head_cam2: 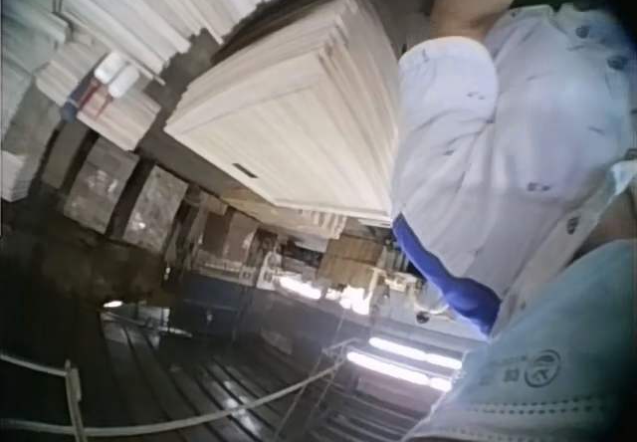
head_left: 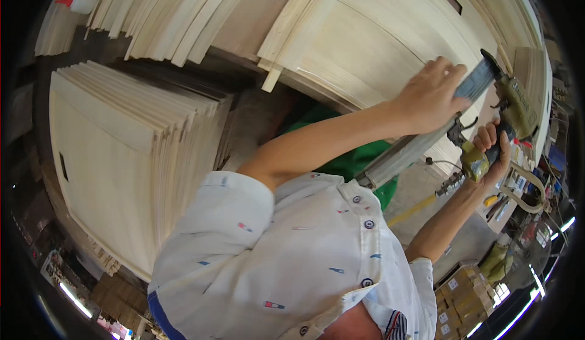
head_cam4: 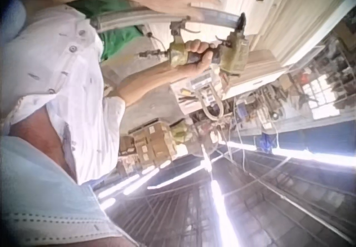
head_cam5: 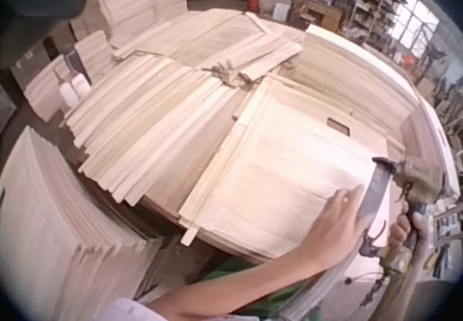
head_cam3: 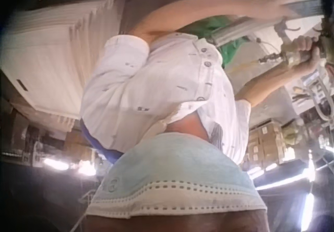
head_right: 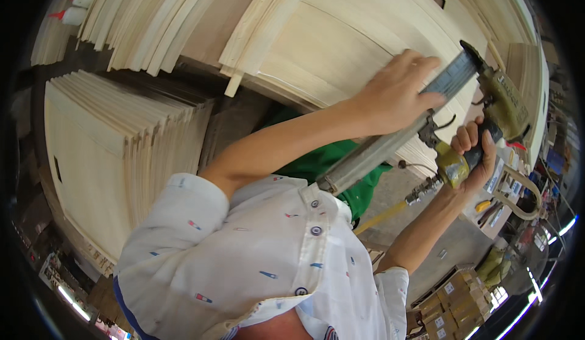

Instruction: Applying glue to wooden panel surfaces and using a pneumatic nail gun to attach wooden slats to assemble panels.

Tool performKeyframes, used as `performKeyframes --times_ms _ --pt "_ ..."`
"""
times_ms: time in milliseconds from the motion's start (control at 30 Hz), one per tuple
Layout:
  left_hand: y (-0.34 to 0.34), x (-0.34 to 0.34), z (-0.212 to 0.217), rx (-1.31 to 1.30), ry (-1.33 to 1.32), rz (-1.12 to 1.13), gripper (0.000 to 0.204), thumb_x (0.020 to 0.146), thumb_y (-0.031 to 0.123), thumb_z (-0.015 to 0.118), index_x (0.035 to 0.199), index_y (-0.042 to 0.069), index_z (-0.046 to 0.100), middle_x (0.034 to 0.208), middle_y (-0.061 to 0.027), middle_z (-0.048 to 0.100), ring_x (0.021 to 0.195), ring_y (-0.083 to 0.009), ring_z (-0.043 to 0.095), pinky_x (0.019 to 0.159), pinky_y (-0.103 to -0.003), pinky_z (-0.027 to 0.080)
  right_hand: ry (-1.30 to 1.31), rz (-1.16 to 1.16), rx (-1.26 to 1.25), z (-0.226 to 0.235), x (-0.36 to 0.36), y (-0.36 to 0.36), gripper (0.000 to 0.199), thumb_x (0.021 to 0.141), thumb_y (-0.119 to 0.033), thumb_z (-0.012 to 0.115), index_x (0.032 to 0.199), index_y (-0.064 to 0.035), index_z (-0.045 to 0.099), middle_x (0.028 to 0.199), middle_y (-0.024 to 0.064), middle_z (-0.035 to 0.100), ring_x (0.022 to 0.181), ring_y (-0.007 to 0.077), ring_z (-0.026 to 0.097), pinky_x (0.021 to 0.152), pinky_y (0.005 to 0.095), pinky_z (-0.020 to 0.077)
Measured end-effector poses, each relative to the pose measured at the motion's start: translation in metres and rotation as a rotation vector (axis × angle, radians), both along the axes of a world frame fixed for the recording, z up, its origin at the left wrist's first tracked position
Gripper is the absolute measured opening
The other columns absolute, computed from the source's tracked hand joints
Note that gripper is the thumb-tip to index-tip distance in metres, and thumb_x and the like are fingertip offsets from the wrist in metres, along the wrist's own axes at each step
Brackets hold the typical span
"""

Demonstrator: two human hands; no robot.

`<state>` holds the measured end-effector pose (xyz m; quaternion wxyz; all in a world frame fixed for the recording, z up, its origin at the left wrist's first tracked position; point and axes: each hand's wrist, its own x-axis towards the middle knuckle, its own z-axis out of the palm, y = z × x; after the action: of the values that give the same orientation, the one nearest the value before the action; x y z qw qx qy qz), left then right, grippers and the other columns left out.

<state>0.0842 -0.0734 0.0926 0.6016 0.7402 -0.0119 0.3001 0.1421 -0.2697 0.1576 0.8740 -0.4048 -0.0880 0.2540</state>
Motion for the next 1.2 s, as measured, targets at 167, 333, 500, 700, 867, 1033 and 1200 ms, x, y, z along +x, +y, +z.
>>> performKeyframes --times_ms 167,333,500,700,867,1033,1200 --pt "0.046 -0.112 -0.038 0.117 -0.136 -0.079 0.029 0.079 0.011 0.073 0.105 0.000 0.066 0.102 -0.0154 0.063 0.089 -0.0301 0.062 0.076 -0.038 0.051 -0.003 -0.048 -0.027 -0.030 0.017 0.016 0.026 0.090 -0.011 0.058 0.109 0.0044 0.049 0.069 0.0010 0.035 0.062 0.0119 0.037 0.052 0.0242 0.0365" --pt "0.062 -0.133 -0.041 0.177 -0.191 -0.080 0.025 0.077 0.016 0.075 0.096 0.003 0.067 0.089 -0.0080 0.058 0.090 -0.0283 0.059 0.077 -0.037 0.050 0.133 0.008 0.078 -0.034 0.020 0.066 0.023 0.089 -0.011 0.057 0.105 0.0054 0.053 0.071 0.0063 0.045 0.065 0.0173 0.046 0.056 0.0289 0.0450" --pt "0.055 -0.122 -0.055 0.175 -0.264 -0.040 0.017 0.083 0.016 0.069 0.094 0.002 0.068 0.084 -0.0080 0.057 0.088 -0.0281 0.059 0.082 -0.044 0.051 0.164 0.012 0.052 -0.044 0.023 0.076 0.023 0.089 -0.010 0.057 0.106 0.0044 0.052 0.071 0.0069 0.046 0.064 0.0177 0.048 0.056 0.0294 0.0458" --pt "0.049 -0.109 -0.043 0.183 -0.284 -0.012 0.014 0.082 0.010 0.067 0.093 0.002 0.068 0.084 -0.0091 0.058 0.088 -0.0280 0.059 0.082 -0.044 0.051 0.170 0.010 0.015 -0.038 0.026 0.070 0.023 0.089 -0.010 0.057 0.107 0.0031 0.051 0.072 0.0066 0.046 0.065 0.0175 0.047 0.056 0.0288 0.0452" --pt "0.046 -0.110 -0.048 0.167 -0.265 -0.063 0.015 0.083 0.009 0.067 0.096 0.002 0.068 0.091 -0.0086 0.058 0.093 -0.0276 0.058 0.084 -0.043 0.050 0.145 -0.023 -0.042 -0.037 0.021 0.070 0.023 0.089 -0.010 0.056 0.107 0.0026 0.050 0.073 0.0062 0.046 0.063 0.0168 0.046 0.055 0.0284 0.0435" --pt "0.044 -0.108 -0.051 0.176 -0.293 -0.032 0.017 0.082 0.008 0.068 0.098 0.002 0.068 0.091 -0.0082 0.058 0.092 -0.0269 0.058 0.084 -0.043 0.050 0.124 -0.056 -0.079 -0.039 0.021 0.069 0.022 0.089 -0.009 0.056 0.107 0.0029 0.050 0.072 0.0059 0.045 0.062 0.0159 0.045 0.055 0.0276 0.0435" --pt "0.046 -0.099 -0.045 0.155 -0.385 -0.049 0.017 0.080 0.005 0.069 0.096 0.001 0.066 0.078 -0.0060 0.061 0.076 -0.0228 0.059 0.078 -0.041 0.053 0.131 -0.032 -0.004 -0.039 0.029 0.058 0.023 0.090 -0.011 0.056 0.106 0.0042 0.050 0.073 0.0052 0.044 0.064 0.0144 0.045 0.055 0.0259 0.0445"
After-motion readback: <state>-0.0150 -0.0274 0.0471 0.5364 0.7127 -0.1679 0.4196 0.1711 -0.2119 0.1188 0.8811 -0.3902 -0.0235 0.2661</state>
